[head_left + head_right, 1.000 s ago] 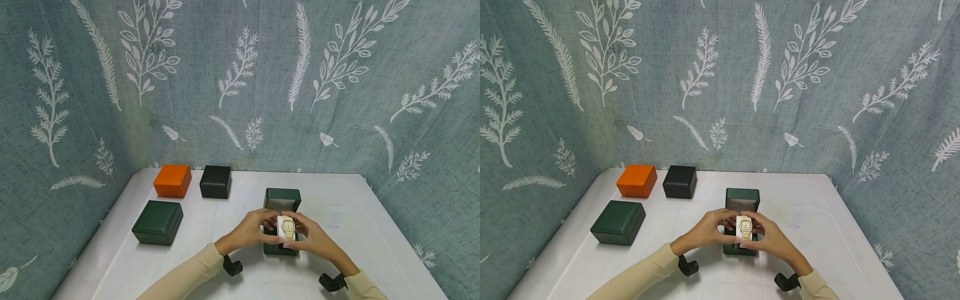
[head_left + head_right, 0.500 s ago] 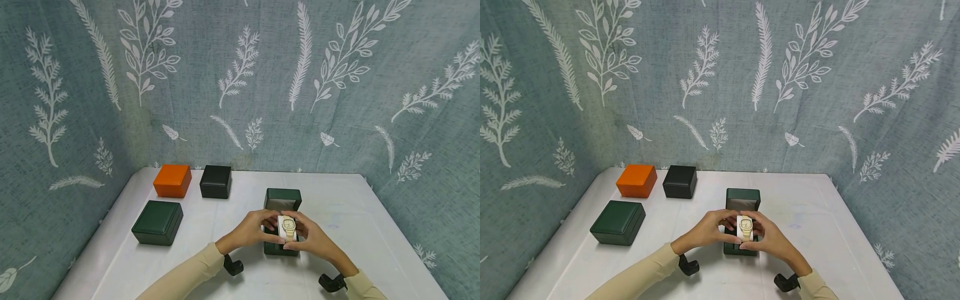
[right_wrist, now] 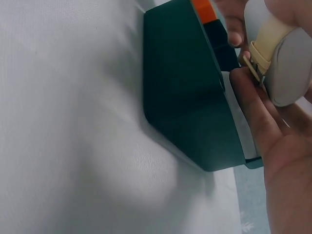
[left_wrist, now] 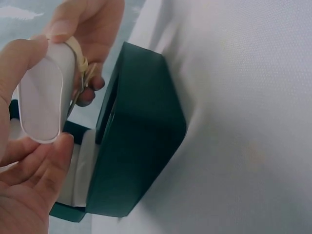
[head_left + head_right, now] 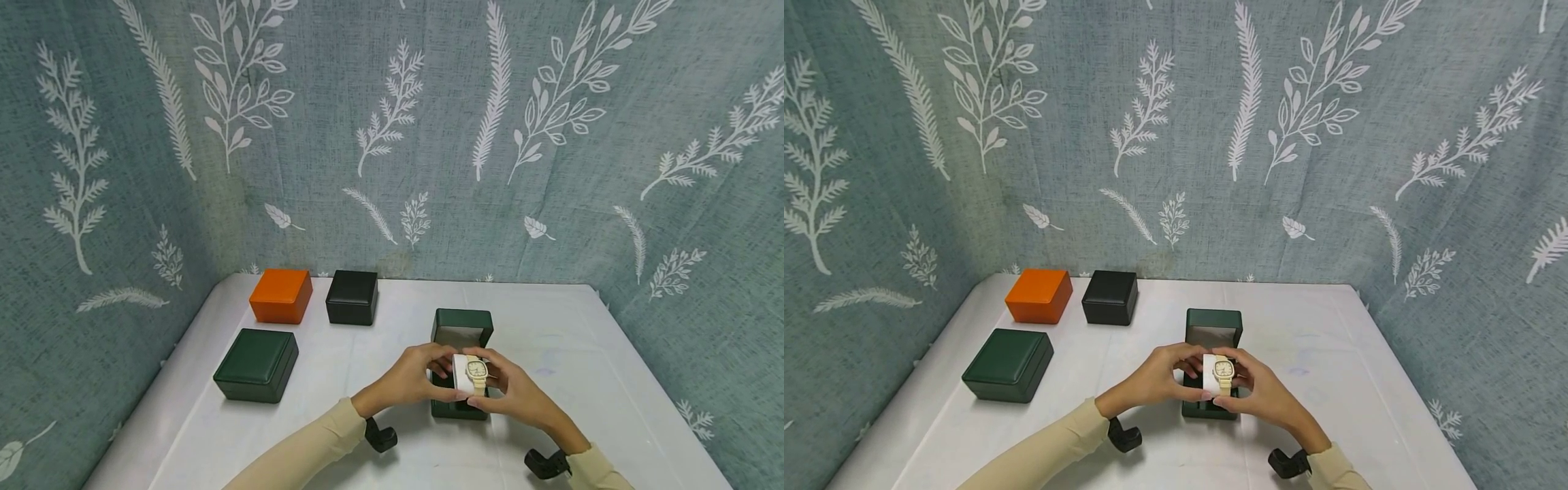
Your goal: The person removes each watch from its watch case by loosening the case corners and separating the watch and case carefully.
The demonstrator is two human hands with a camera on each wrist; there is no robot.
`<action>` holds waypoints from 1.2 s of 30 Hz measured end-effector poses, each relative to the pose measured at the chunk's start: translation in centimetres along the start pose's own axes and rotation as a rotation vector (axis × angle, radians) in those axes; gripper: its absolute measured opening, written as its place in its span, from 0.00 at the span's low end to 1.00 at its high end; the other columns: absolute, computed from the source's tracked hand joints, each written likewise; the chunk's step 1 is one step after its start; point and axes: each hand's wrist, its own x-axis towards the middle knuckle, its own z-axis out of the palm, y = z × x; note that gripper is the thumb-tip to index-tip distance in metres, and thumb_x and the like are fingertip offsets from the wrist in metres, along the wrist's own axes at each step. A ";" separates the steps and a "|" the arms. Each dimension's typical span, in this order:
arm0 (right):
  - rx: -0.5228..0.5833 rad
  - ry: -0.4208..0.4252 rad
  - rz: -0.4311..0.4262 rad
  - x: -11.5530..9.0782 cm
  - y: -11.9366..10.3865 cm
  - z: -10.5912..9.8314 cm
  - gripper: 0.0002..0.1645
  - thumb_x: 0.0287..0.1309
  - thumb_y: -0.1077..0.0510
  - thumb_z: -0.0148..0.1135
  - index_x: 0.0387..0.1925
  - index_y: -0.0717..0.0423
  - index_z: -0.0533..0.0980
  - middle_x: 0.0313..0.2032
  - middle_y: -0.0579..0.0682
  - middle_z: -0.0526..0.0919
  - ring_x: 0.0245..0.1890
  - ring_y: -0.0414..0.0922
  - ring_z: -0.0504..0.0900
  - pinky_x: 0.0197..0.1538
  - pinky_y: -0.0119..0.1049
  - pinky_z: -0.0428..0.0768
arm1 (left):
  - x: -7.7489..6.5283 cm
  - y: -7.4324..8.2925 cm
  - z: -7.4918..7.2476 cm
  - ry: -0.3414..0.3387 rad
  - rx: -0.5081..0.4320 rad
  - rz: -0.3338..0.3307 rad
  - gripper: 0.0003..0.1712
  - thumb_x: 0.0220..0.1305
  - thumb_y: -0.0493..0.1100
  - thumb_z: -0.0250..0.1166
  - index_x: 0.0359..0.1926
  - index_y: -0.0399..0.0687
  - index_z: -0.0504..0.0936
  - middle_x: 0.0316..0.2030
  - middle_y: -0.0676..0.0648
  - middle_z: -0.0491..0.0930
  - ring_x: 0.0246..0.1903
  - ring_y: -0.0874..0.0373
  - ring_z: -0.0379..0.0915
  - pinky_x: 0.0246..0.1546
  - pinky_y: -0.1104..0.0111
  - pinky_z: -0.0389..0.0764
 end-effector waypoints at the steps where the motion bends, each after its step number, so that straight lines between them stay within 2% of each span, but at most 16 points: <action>1: -0.001 0.002 0.008 -0.1 0.0 -0.1 0.46 0.63 0.61 0.73 0.77 0.54 0.61 0.71 0.62 0.64 0.60 0.44 0.79 0.59 0.35 0.80 | 0.0 0.0 0.0 0.001 0.000 -0.001 0.37 0.57 0.46 0.80 0.63 0.37 0.77 0.45 0.50 0.79 0.44 0.64 0.80 0.45 0.70 0.84; 10: 0.042 -0.005 0.052 -0.5 0.2 -0.6 0.48 0.62 0.62 0.73 0.78 0.52 0.60 0.73 0.61 0.61 0.61 0.45 0.78 0.62 0.34 0.78 | 0.0 0.0 0.0 -0.003 -0.004 0.011 0.36 0.57 0.46 0.80 0.63 0.37 0.78 0.45 0.50 0.79 0.44 0.65 0.79 0.45 0.71 0.84; 16: 0.066 0.025 0.103 -1.5 0.3 -1.5 0.50 0.60 0.62 0.75 0.78 0.53 0.59 0.73 0.62 0.62 0.61 0.45 0.78 0.61 0.37 0.79 | -0.1 -0.1 -0.1 -0.007 -0.008 -0.010 0.37 0.56 0.46 0.81 0.63 0.37 0.77 0.46 0.50 0.79 0.44 0.65 0.79 0.45 0.71 0.84; 21: 0.076 0.063 0.130 -2.4 0.5 -2.3 0.52 0.59 0.64 0.75 0.79 0.51 0.58 0.72 0.63 0.64 0.61 0.52 0.78 0.59 0.38 0.80 | -0.1 -0.2 -0.1 -0.007 -0.018 -0.025 0.38 0.55 0.46 0.81 0.64 0.37 0.77 0.46 0.50 0.79 0.44 0.64 0.80 0.45 0.71 0.84; 25: 0.073 0.090 0.135 -2.8 0.7 -2.6 0.53 0.58 0.66 0.75 0.79 0.53 0.58 0.73 0.63 0.62 0.63 0.63 0.74 0.59 0.36 0.80 | 0.0 -0.4 0.0 -0.015 -0.028 -0.031 0.39 0.55 0.45 0.81 0.65 0.37 0.76 0.47 0.50 0.79 0.45 0.65 0.80 0.46 0.71 0.84; 27: 0.074 0.107 0.143 -3.0 0.7 -2.7 0.53 0.58 0.67 0.74 0.79 0.54 0.58 0.72 0.64 0.63 0.63 0.65 0.74 0.58 0.35 0.81 | 0.0 -0.4 0.1 -0.019 -0.025 -0.035 0.40 0.55 0.46 0.81 0.66 0.37 0.76 0.48 0.51 0.78 0.45 0.65 0.80 0.46 0.71 0.84; 36: 0.100 0.134 0.154 -4.1 1.4 -3.4 0.51 0.59 0.66 0.74 0.79 0.54 0.58 0.69 0.69 0.64 0.57 0.58 0.80 0.56 0.38 0.82 | 0.1 -0.4 0.1 -0.025 -0.022 -0.053 0.41 0.55 0.47 0.81 0.67 0.37 0.75 0.48 0.51 0.78 0.45 0.65 0.80 0.46 0.73 0.83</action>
